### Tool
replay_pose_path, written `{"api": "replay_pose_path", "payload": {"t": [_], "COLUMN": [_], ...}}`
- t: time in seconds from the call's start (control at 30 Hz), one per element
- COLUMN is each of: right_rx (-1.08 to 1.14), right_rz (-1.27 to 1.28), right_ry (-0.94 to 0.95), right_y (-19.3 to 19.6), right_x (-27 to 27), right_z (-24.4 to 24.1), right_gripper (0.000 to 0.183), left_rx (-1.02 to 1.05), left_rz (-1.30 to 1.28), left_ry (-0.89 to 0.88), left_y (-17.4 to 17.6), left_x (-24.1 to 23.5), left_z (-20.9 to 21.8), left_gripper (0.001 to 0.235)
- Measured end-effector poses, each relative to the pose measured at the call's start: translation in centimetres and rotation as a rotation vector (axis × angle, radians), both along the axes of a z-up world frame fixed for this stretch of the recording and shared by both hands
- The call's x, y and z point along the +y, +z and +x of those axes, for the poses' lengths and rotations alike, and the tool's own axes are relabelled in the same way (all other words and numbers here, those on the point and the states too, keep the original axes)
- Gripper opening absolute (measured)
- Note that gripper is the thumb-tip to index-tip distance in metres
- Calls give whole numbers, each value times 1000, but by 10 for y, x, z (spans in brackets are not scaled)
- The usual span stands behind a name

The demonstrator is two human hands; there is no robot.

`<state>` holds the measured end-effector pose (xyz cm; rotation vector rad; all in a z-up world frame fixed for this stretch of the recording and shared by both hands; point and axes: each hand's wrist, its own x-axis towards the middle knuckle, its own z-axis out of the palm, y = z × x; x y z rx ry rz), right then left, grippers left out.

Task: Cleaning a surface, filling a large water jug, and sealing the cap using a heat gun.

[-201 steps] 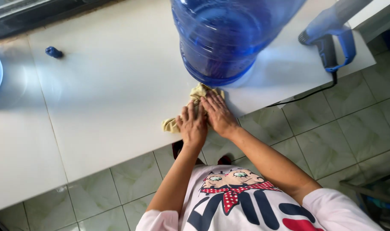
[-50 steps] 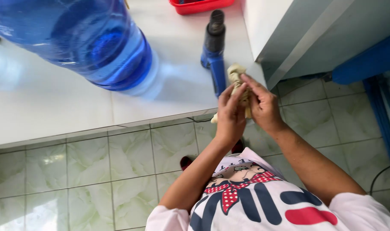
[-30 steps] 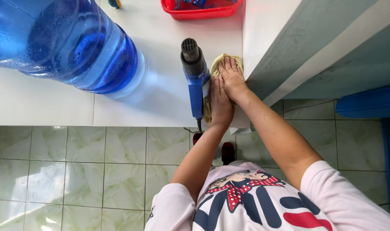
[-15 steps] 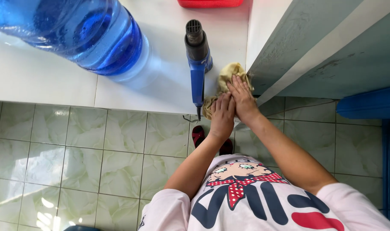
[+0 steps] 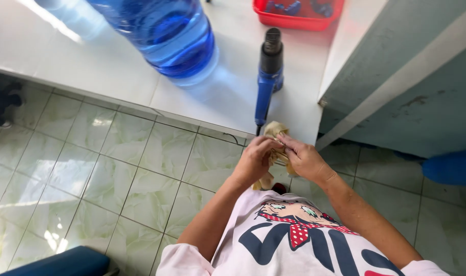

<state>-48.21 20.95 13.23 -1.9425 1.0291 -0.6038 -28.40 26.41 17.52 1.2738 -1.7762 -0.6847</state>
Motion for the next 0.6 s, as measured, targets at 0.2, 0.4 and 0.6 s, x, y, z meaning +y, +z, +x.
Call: {"api": "replay_pose_path", "payload": {"t": [0.2,0.4,0.6], "right_rx": [-262,-252,419], "right_rz": [333,-64,-171], "right_ry": [-61,-77,-203], "right_y": [75,13,-99], "right_x": [-13,-52,-90], "right_z": [89,182,253], "right_gripper": [46,66,83], "left_rx": [59,-387,-522], "left_rz": [-154,-203,135], "left_ry": [136,251,100], "left_y": [61,12,-64], "left_x": [-18,-61,-76], "left_z": [70,145,192], "left_gripper": [44,54,78]}}
